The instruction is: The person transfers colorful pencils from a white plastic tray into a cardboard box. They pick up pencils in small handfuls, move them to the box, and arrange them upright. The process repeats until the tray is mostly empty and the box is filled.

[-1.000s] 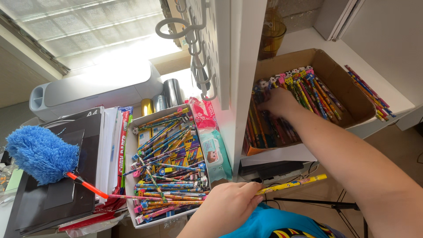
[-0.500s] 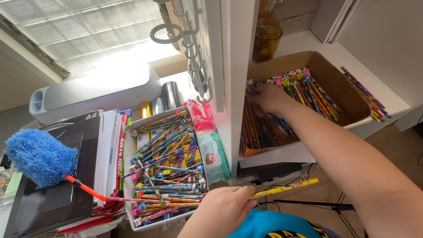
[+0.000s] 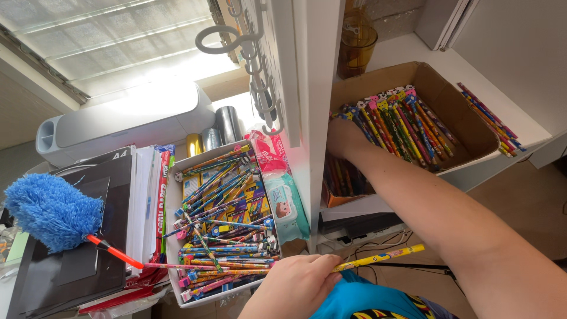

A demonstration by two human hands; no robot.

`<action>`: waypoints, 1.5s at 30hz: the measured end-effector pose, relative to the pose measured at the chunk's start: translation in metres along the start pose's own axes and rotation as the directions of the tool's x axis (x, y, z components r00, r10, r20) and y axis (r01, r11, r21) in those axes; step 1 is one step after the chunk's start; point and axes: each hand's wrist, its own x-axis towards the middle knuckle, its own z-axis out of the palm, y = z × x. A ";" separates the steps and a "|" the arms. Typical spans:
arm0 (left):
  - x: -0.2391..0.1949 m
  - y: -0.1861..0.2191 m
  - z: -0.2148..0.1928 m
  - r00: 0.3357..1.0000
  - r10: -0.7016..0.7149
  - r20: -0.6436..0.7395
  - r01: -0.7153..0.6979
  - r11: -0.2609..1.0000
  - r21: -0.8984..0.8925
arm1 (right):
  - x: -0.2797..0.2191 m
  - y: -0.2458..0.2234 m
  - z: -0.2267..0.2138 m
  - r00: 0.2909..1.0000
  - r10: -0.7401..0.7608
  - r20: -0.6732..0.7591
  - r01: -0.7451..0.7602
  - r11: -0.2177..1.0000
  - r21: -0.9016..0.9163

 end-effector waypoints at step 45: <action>0.229 0.060 -0.047 0.952 -0.255 -0.170 0.293 0.920 0.260 | -0.220 0.257 -0.032 0.594 0.682 -0.426 -0.325 0.688 0.649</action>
